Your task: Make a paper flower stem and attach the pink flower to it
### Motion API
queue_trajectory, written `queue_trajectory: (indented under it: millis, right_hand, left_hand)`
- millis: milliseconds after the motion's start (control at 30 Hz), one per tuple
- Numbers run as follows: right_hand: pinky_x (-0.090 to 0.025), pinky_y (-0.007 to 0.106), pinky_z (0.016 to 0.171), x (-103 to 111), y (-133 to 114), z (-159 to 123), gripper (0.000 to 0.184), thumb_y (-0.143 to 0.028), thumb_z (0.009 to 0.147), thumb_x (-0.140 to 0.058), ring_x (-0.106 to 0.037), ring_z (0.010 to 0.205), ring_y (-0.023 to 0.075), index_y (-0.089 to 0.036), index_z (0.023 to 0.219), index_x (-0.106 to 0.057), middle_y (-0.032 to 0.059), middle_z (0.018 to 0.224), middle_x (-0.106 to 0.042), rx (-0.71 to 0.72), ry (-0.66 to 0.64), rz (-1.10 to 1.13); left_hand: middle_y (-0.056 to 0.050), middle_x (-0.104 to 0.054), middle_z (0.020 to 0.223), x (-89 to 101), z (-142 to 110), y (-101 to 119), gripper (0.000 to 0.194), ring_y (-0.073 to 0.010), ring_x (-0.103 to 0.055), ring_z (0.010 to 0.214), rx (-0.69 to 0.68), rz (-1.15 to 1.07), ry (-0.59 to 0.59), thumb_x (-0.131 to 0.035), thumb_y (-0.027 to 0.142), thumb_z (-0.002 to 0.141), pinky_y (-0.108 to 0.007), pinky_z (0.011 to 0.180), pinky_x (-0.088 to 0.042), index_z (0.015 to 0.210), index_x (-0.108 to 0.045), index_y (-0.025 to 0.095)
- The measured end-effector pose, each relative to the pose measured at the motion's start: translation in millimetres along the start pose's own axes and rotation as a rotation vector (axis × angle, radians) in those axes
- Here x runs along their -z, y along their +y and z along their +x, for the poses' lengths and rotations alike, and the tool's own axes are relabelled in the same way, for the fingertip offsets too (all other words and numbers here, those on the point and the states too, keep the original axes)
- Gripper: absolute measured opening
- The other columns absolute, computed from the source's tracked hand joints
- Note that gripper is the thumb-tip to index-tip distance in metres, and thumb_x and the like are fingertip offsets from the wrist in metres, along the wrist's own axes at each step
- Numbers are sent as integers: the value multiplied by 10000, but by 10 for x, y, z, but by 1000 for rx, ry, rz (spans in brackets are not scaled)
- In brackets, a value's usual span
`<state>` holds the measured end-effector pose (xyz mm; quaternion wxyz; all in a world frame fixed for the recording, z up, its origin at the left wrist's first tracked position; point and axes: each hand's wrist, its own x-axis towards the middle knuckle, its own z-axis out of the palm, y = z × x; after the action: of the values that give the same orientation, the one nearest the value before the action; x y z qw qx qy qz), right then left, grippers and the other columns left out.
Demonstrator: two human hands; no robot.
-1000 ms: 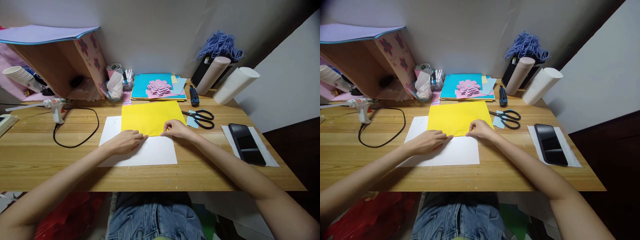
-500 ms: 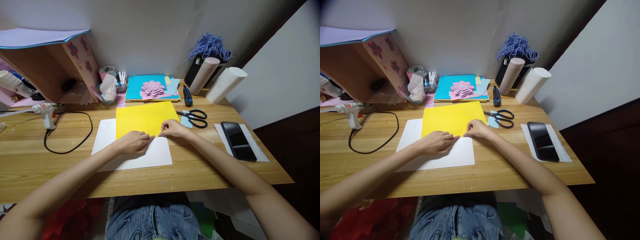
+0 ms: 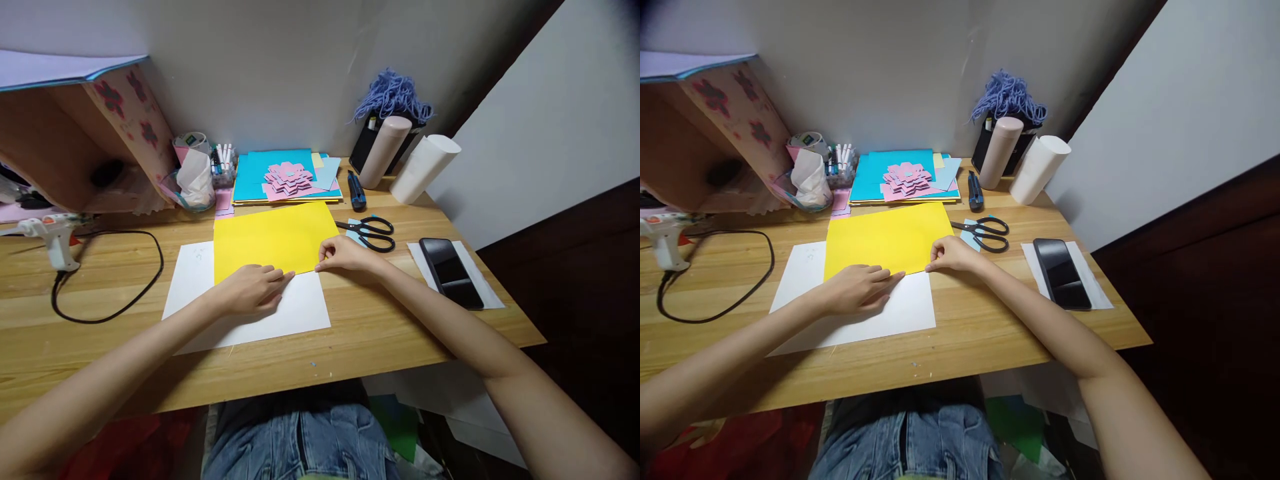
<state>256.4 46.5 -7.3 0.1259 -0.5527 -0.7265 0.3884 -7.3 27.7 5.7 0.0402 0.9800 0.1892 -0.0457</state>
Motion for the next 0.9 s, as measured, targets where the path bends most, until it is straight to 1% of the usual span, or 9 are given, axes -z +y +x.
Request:
queue_trajectory:
  millis: [100, 200, 333, 533, 633, 700, 800, 900]
  right_hand:
    - [-267, 226, 490, 22, -26, 17, 319, -432, 543, -737, -429, 529, 91, -160, 645, -605, -41, 561, -516, -20, 0, -47]
    - [-274, 226, 492, 78, -1, 13, 306, -422, 549, -735, -451, 540, 97, -163, 635, -597, -30, 579, -545, -43, -7, -81]
    - [-276, 227, 490, 170, 130, -38, 307, -431, 556, -724, -463, 539, 102, -167, 620, -582, -19, 592, -565, -66, 24, -113]
    - [-274, 237, 485, 260, 323, -162, 372, -513, 546, -707, -448, 528, 108, -175, 587, -558, -21, 569, -544, -118, 99, -157]
    - [-280, 241, 493, 303, 375, -200, 370, -504, 528, -720, -453, 538, 112, -180, 567, -548, -25, 562, -547, -154, 117, -167]
    - [-280, 243, 492, 343, 406, -211, 359, -494, 526, -722, -458, 540, 117, -181, 550, -547, -26, 550, -547, -199, 107, -191]
    - [-285, 245, 490, 412, 444, -227, 347, -493, 545, -707, -469, 539, 124, -181, 543, -555, -22, 537, -550, -265, 65, -213]
    - [-286, 243, 485, 448, 421, -267, 334, -469, 573, -697, -470, 525, 120, -176, 547, -540, -19, 534, -548, -279, 53, -184]
  left_hand:
    - [-69, -606, 892, -1, -5, -3, 475, -178, -539, 745, 3, 3, -3, -310, 331, 884, -295, 569, -361, 1323, -382, 165]
    - [-69, -610, 899, -9, -9, -6, 471, -178, -536, 753, 1, -5, 4, -309, 332, 885, -295, 574, -359, 1320, -387, 169]
    - [-72, -611, 906, -15, -10, -6, 473, -180, -535, 757, -1, -4, 13, -311, 327, 885, -300, 580, -358, 1323, -384, 164]
    - [-70, -604, 872, -15, -10, -8, 472, -175, -533, 742, -8, -21, 36, -312, 315, 881, -294, 576, -358, 1325, -373, 169]
    - [-65, -597, 869, -14, -16, -16, 471, -176, -526, 732, -10, -39, 42, -320, 316, 879, -299, 580, -369, 1325, -378, 175]
    - [-64, -591, 864, -18, -21, -24, 472, -177, -521, 733, -9, -47, 47, -327, 308, 878, -301, 583, -378, 1328, -379, 174]
    - [-59, -584, 846, -47, -21, -30, 449, -175, -516, 746, 6, -55, 84, -328, 282, 889, -295, 585, -385, 1321, -398, 182]
    - [-58, -590, 844, -103, 5, 1, 385, -170, -511, 757, 68, -66, 179, -322, 268, 912, -286, 590, -384, 1254, -484, 203]
